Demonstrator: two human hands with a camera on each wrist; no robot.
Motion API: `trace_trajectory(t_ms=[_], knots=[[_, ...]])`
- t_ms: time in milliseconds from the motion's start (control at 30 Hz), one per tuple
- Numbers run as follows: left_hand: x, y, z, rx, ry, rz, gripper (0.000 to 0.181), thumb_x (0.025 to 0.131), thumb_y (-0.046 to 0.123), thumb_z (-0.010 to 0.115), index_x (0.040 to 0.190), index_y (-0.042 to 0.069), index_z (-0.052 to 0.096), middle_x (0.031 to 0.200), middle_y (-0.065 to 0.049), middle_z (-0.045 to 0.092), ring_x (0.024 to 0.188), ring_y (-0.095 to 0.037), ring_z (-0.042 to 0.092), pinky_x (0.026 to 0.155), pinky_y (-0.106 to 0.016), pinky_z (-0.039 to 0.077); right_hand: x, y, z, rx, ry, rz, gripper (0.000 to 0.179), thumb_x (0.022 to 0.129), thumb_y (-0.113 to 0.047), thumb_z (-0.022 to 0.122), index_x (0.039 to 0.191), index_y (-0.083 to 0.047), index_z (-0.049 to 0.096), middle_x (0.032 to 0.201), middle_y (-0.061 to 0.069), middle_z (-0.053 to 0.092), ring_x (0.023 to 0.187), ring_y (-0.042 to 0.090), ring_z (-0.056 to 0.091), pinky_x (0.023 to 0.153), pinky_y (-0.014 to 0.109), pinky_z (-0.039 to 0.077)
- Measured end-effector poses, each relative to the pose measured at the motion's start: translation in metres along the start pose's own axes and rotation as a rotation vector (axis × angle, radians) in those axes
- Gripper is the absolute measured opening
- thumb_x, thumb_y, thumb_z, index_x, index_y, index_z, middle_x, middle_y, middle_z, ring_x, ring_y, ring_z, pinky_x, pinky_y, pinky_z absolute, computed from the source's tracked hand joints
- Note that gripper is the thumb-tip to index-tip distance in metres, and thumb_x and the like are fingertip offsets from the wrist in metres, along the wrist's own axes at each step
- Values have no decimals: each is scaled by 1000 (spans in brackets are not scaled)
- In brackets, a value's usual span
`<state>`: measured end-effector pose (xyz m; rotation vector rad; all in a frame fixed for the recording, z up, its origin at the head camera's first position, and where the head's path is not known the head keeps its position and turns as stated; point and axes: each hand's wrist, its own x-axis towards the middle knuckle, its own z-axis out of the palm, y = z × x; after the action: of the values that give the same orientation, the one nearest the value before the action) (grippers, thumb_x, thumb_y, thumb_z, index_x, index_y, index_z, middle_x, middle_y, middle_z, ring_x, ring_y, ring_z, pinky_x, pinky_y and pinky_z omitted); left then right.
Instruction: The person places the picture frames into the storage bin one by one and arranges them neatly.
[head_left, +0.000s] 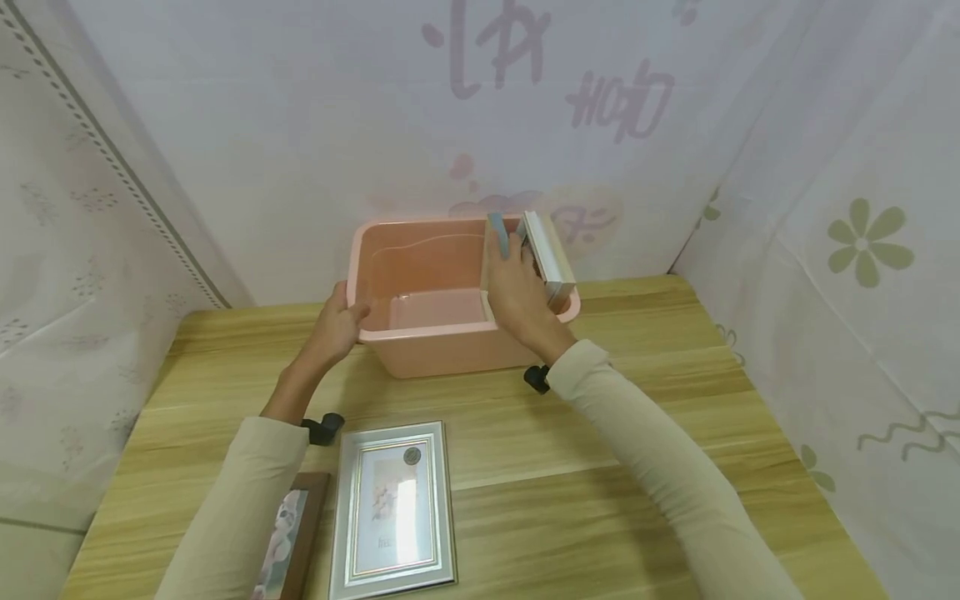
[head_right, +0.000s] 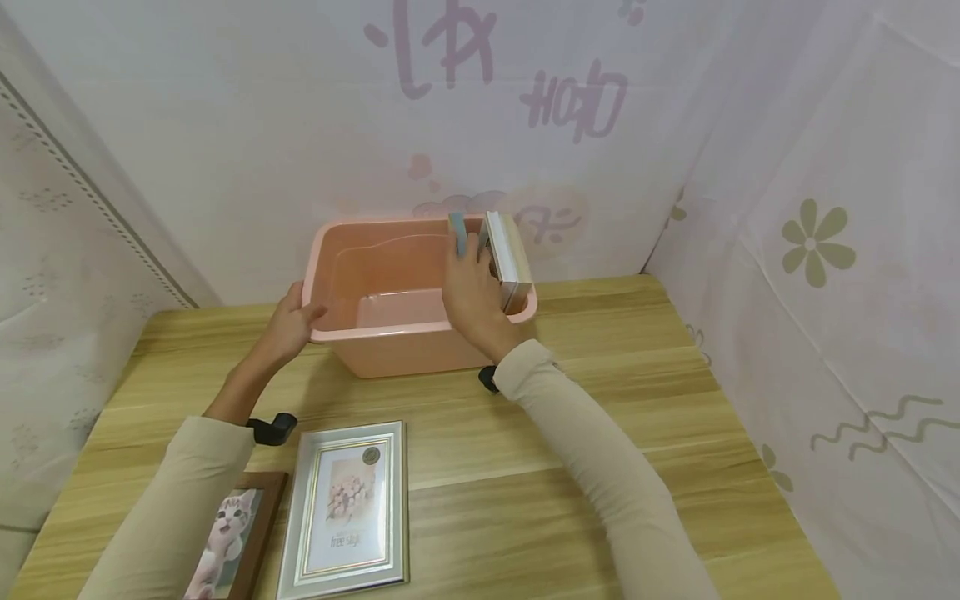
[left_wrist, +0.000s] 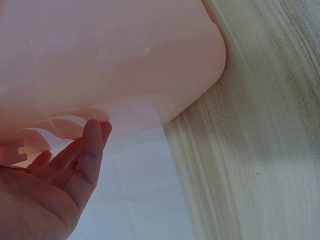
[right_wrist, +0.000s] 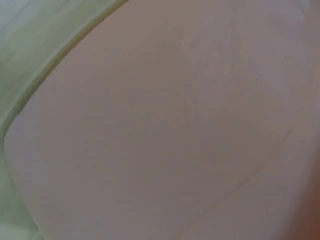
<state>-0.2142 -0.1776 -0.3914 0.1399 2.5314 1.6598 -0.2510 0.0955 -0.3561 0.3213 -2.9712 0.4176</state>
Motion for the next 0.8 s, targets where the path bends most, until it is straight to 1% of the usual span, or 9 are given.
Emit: trace_trajectory(t_ms=[100,167,200,233,300,400,533,633,800], knots=[[-1,0,-1,4,-1,-3,52,105,15,32,149,-8,18,131,-30,43,101,-33,53,67,-28,51,1,-4,0,-159,-19,-57,61,104,-8,41,158,-4,13,159,30,17,146,49,18,100,58,46],[-1,0,-1,10,-4,-5,51,105,15,31,149,-7,18,131,-30,43,101,-33,53,68,-29,51,0,-5,-1,-279,-21,-86,61,105,-13,43,157,0,15,159,30,17,148,47,11,113,57,33],[-1,0,-2,13,-9,-5,51,105,16,31,149,-7,18,131,-29,43,101,-32,53,68,-30,51,0,-6,-2,-331,-21,-95,63,104,-15,46,157,1,15,159,30,17,149,46,9,117,57,25],[-1,0,-2,15,-13,-5,51,105,16,31,149,-7,18,131,-29,43,100,-31,53,69,-31,51,0,-6,-3,-377,-21,-100,64,104,-18,47,157,2,16,159,30,17,149,46,7,119,58,19],[-1,0,-1,13,-20,-5,50,106,16,30,149,-6,18,130,-29,44,98,-30,53,70,-34,52,-2,-6,-4,-442,-23,-98,68,102,-22,52,156,1,18,159,29,18,150,45,6,119,60,13],[-1,-1,-1,12,-26,-3,50,106,16,30,149,-6,17,130,-28,44,96,-28,54,71,-37,52,-3,-6,-6,-476,-45,-81,73,99,-24,56,156,1,17,160,28,17,150,44,6,119,62,11],[-1,-2,-1,7,-22,2,51,106,16,30,150,-6,17,131,-29,44,95,-29,54,68,-35,52,-4,-4,-10,-496,-107,-40,81,98,-27,59,157,3,11,161,28,11,150,43,3,119,63,8],[-1,-1,0,7,-17,7,52,105,15,31,150,-7,17,131,-30,43,96,-30,54,66,-33,52,-3,-1,-13,-520,-143,-10,83,99,-29,57,156,5,7,161,29,7,150,43,1,119,63,4],[-1,1,0,9,-8,8,51,105,14,31,149,-8,17,130,-31,43,96,-32,54,67,-35,52,-2,5,-15,-540,-148,8,77,103,-32,48,155,8,7,160,31,10,150,44,2,118,64,2]])
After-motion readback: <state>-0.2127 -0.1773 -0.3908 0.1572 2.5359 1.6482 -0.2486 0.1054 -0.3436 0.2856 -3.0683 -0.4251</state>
